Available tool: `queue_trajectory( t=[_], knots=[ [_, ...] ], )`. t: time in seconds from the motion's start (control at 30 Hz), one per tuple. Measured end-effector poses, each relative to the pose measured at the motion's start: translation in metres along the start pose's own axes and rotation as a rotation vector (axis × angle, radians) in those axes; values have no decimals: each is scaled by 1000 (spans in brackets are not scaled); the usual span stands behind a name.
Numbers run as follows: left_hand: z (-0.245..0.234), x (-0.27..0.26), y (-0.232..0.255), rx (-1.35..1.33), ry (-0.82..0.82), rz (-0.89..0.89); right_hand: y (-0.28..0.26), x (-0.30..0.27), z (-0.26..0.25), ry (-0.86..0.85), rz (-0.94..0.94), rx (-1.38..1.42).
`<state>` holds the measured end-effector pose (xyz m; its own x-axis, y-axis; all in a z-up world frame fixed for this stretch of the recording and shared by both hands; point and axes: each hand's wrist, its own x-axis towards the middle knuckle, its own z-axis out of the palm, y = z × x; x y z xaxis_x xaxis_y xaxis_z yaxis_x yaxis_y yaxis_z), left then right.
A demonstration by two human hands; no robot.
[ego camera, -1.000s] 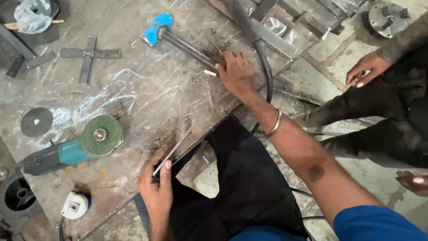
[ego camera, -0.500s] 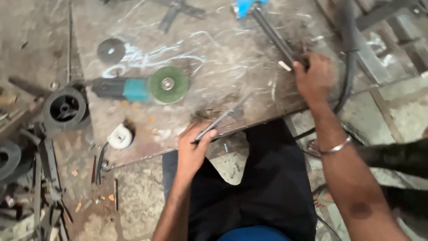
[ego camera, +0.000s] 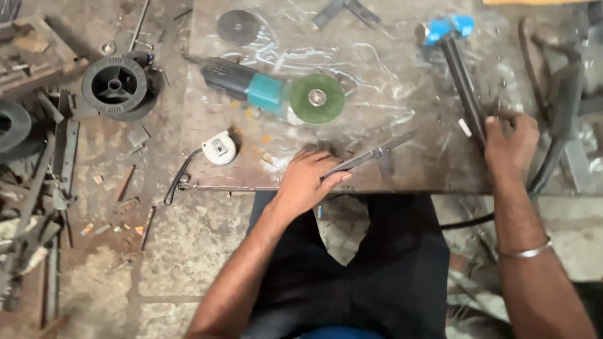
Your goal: The person aligns two metal bars into a cross shape on a workbench. They use a welding torch to tack the intersection, creating bright sparks. The person then flips the metal piece and continues welding the joint from the other side.
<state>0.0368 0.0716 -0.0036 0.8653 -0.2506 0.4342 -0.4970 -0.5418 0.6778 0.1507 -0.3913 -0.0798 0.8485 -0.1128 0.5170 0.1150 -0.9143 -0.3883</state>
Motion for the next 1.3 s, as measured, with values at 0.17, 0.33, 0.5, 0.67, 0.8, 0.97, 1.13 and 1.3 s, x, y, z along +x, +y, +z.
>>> queue_trajectory(
  t=[0.17, 0.33, 0.5, 0.67, 0.8, 0.97, 1.13, 1.3],
  knots=[
    [1, 4, -13, -83, -106, -16, -124, 88, -37, -152, -395, 102],
    [-3, 4, -13, -111, -78, -12, -241, 196, 10, -408, -543, 156],
    [-6, 4, -10, -73, -112, -53, -298, 269, 156, -641, -610, -63],
    [-4, 9, -14, -58, -50, -5, -354, 307, 271, -621, -693, -293],
    [-1, 11, -18, -33, -52, -29, -375, 307, 329, -508, -624, -254],
    [0, 7, -20, -119, -119, -66, -378, 289, 351, -304, -547, -283],
    [0, 10, -18, -32, -137, -69, -371, 303, 331, -689, -366, -286],
    [13, 0, -22, -49, -141, -101, -330, 240, 234, -799, -361, -140]
  ],
)
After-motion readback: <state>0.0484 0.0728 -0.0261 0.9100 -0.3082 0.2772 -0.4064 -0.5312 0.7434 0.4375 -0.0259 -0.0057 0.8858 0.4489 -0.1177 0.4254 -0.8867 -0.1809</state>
